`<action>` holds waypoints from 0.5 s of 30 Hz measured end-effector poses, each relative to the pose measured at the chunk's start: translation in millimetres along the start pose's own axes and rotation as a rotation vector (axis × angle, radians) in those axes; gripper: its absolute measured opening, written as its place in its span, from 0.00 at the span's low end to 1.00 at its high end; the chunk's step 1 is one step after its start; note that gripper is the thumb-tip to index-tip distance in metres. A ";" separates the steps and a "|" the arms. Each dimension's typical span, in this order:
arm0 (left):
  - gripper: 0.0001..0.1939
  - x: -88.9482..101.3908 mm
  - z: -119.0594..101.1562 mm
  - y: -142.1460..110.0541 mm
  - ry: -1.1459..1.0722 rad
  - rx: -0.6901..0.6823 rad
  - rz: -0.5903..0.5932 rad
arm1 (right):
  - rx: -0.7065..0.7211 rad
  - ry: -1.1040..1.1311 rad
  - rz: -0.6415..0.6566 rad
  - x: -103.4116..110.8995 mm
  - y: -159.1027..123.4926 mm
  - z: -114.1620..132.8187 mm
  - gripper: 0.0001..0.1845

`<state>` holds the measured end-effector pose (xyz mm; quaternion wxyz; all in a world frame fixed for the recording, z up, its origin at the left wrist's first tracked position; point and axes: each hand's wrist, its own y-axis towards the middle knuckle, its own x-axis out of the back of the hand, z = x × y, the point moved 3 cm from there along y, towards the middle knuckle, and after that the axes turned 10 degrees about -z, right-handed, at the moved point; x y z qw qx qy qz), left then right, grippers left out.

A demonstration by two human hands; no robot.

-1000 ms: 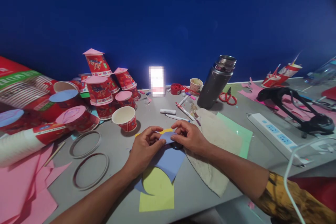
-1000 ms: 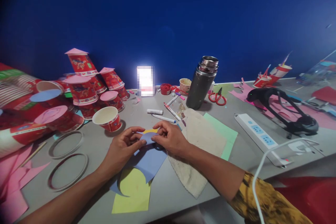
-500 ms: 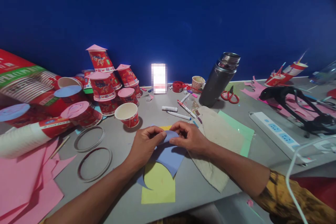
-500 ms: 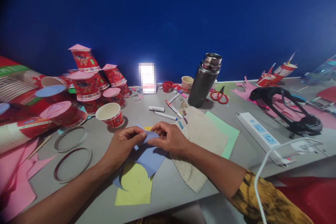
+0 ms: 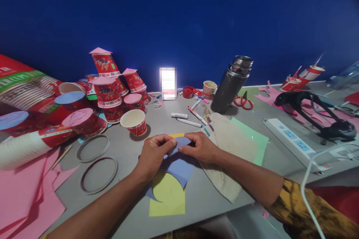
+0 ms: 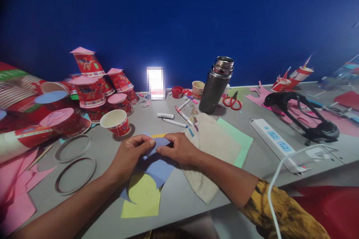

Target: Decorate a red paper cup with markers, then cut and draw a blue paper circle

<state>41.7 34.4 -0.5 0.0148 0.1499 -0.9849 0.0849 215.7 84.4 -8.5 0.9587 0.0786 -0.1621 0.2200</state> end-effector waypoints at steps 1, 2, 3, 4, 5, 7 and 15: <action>0.16 -0.4 0.7 0.5 -0.001 0.009 0.006 | -0.014 0.022 0.008 -0.2 -0.1 -0.5 0.16; 0.17 -0.7 1.3 0.8 -0.004 0.020 0.014 | -0.031 0.046 0.019 -0.4 -0.2 -1.1 0.15; 0.17 -1.0 1.5 0.9 -0.005 0.031 0.025 | -0.051 0.073 0.032 -0.6 -0.3 -1.8 0.15; 0.17 -1.1 1.5 1.0 -0.007 0.041 0.037 | -0.074 0.104 0.043 -0.9 -0.4 -2.6 0.14; 0.17 -1.3 1.1 0.8 -0.009 0.052 0.056 | -0.096 0.139 0.050 -1.1 -0.4 -3.5 0.14; 0.18 -1.8 -0.5 0.1 -0.003 0.059 0.114 | -0.137 0.209 0.048 -1.3 -0.2 -5.1 0.15; 0.18 -2.4 -5.7 -0.8 0.113 -0.004 0.231 | -0.197 0.286 0.035 -1.2 0.7 -6.1 0.12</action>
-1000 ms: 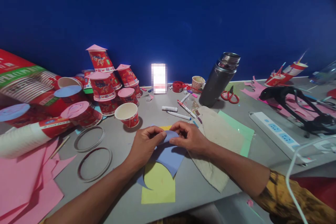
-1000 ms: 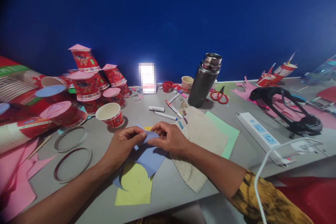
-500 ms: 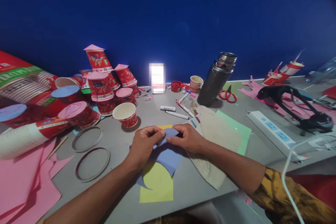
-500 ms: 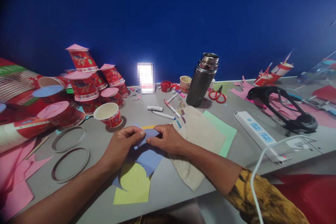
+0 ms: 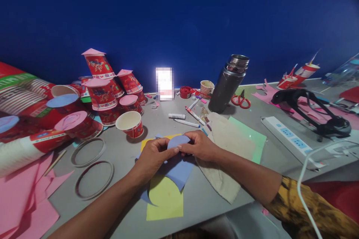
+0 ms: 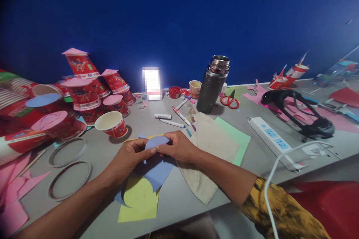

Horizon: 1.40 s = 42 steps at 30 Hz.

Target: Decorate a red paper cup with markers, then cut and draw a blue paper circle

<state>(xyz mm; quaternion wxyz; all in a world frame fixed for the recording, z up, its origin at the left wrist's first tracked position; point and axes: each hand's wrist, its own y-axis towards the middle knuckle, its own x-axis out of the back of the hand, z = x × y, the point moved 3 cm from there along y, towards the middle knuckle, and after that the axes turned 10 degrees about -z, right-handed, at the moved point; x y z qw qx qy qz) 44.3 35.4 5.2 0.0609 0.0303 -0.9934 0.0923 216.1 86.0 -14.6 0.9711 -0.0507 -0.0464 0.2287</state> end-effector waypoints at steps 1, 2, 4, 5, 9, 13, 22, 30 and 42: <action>0.18 0.0 0.3 0.0 -0.010 0.015 -0.001 | -0.002 0.006 0.006 0.5 -0.3 0.8 0.13; 0.17 -0.1 0.6 -0.1 -0.018 0.029 -0.002 | -0.003 0.014 0.015 1.0 -0.7 1.7 0.12; 0.17 -0.1 0.8 -0.5 -0.021 0.048 -0.008 | -0.003 0.020 0.038 1.9 -1.5 4.0 0.11; 0.17 0.0 0.8 -0.8 -0.019 0.054 -0.011 | -0.003 0.011 0.051 2.2 -2.0 5.0 0.11; 0.17 0.7 1.7 -1.2 -0.001 0.042 0.005 | -0.009 -0.064 0.050 2.5 -2.5 7.0 0.08; 0.17 0.8 6.3 0.6 0.066 -0.007 0.029 | 0.012 -0.134 0.011 1.5 -1.7 6.8 0.09; 0.14 -4.6 7.5 -2.5 0.235 -0.103 -0.037 | 0.257 -0.288 -0.042 -0.9 -3.8 11.1 0.15; 0.12 -10.2 6.8 -5.5 0.290 -0.130 -0.016 | 0.292 -0.475 -0.039 -5.6 -8.0 14.7 0.18; 0.11 -8.6 3.8 -5.5 0.308 -0.156 -0.019 | 0.301 -0.490 -0.008 -1.7 -7.1 15.0 0.17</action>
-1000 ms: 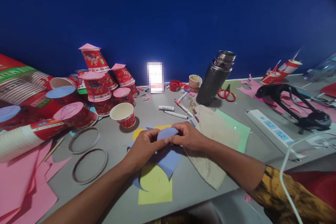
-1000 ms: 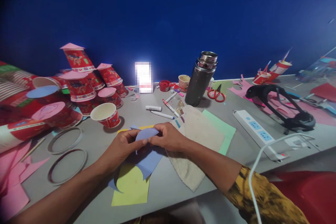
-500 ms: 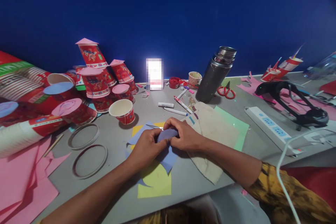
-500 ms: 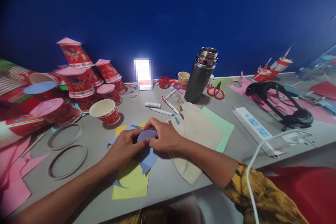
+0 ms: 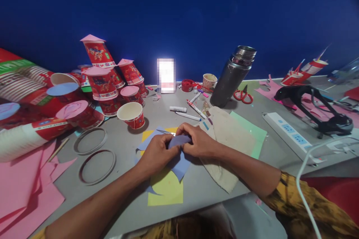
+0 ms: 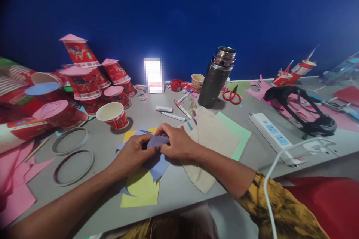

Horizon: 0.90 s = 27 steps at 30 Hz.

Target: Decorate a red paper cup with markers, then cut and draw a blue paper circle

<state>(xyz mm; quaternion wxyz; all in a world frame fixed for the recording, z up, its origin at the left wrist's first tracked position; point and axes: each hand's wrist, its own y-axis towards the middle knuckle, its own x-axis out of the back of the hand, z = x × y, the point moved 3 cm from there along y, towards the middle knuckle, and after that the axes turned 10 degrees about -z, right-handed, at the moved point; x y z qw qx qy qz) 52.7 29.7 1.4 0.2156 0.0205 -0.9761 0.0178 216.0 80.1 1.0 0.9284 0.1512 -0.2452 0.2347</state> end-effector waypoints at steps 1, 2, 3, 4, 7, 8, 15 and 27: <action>0.10 -0.3 0.2 -0.3 0.001 0.000 0.002 | 0.001 -0.015 0.002 -0.4 0.0 0.7 0.17; 0.10 -0.5 0.4 -0.6 0.002 0.001 0.005 | -0.001 -0.026 0.004 -0.7 -0.2 1.1 0.17; 0.11 -0.4 0.6 -0.7 0.002 0.002 0.006 | -0.005 -0.031 0.007 -0.9 -0.5 0.9 0.17; 0.11 -0.2 1.0 -0.6 0.003 0.004 0.006 | -0.008 -0.021 0.006 -1.0 -0.9 0.3 0.17; 0.12 2.4 3.1 1.1 0.022 0.005 -0.028 | -0.016 0.072 -0.034 0.8 -1.9 -4.1 0.21; 0.13 3.5 4.0 2.0 0.031 0.004 -0.045 | -0.016 0.095 -0.060 2.0 -2.0 -6.2 0.22; 0.12 9.9 5.7 5.0 0.028 0.000 -0.093 | 0.273 0.015 -0.206 7.0 0.9 -10.9 0.09; 0.21 11.7 16.9 6.4 -0.460 0.339 0.094 | 0.391 0.061 -0.326 4.5 -1.4 -17.5 0.12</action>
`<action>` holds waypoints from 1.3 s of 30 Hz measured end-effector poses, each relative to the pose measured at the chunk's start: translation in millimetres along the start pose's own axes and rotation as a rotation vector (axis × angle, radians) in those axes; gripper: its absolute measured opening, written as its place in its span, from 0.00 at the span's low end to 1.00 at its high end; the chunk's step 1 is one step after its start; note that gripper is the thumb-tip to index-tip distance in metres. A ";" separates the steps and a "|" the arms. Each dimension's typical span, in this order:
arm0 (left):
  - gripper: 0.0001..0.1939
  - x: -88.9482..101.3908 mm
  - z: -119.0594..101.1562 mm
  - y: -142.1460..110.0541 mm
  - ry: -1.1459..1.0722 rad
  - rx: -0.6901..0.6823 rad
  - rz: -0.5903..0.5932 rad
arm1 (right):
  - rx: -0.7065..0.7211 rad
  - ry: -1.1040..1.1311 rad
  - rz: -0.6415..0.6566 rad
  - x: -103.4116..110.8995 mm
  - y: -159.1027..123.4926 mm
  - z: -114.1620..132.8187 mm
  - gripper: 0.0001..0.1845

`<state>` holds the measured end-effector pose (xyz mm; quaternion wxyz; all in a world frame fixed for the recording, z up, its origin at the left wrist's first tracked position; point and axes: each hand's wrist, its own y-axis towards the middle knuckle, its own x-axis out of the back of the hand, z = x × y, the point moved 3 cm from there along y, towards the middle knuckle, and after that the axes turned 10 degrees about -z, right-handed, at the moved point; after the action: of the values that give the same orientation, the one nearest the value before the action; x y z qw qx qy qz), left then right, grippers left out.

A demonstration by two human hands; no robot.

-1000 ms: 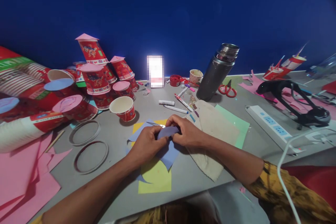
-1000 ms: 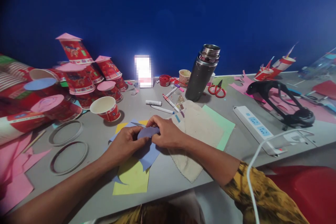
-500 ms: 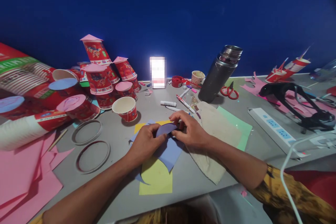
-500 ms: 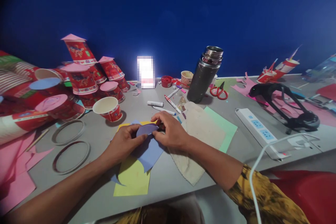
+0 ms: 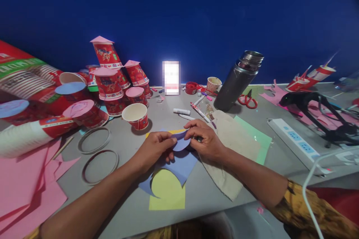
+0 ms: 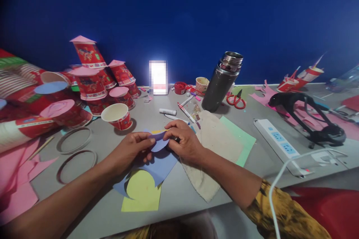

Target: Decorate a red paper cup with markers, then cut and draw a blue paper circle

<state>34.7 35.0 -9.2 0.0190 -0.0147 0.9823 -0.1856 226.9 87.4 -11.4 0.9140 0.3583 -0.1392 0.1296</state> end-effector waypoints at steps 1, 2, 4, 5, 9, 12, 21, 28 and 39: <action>0.21 -0.1 0.9 0.9 0.020 0.004 -0.006 | -0.002 0.001 0.006 -0.1 0.0 -0.2 0.12; 0.22 -0.1 1.4 1.8 0.028 0.007 -0.011 | -0.005 0.006 0.014 -0.4 -0.1 -0.1 0.13; 0.23 0.2 1.9 3.1 0.028 0.009 -0.016 | -0.012 0.025 0.032 -0.9 -0.3 1.2 0.14; 0.24 0.5 1.8 3.3 0.032 0.006 -0.020 | -0.023 0.041 0.041 -1.1 -0.3 2.2 0.14; 0.24 1.7 1.2 1.2 0.100 -0.046 -0.055 | -0.199 0.170 0.031 1.9 1.0 5.0 0.15; 0.23 0.9 2.4 -1.2 0.192 -0.109 -0.081 | -0.388 0.318 -0.010 5.8 2.9 4.2 0.13; 0.22 -4.8 1.4 -1.8 0.327 -0.264 -0.068 | -0.390 0.157 0.022 -3.4 2.3 1.6 0.07; 0.17 -6.2 -4.1 -1.3 0.146 -0.288 -0.111 | -0.455 0.202 0.065 -1.5 0.5 -0.5 0.09; 0.18 -9.4 -1.5 -0.1 0.100 -0.228 0.056 | -0.594 0.432 0.227 -6.4 -2.7 1.2 0.15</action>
<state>44.0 35.8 -7.5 -0.0266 0.0200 0.9968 -0.0728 221.6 83.7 -14.5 0.9661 0.0247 -0.0138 0.2566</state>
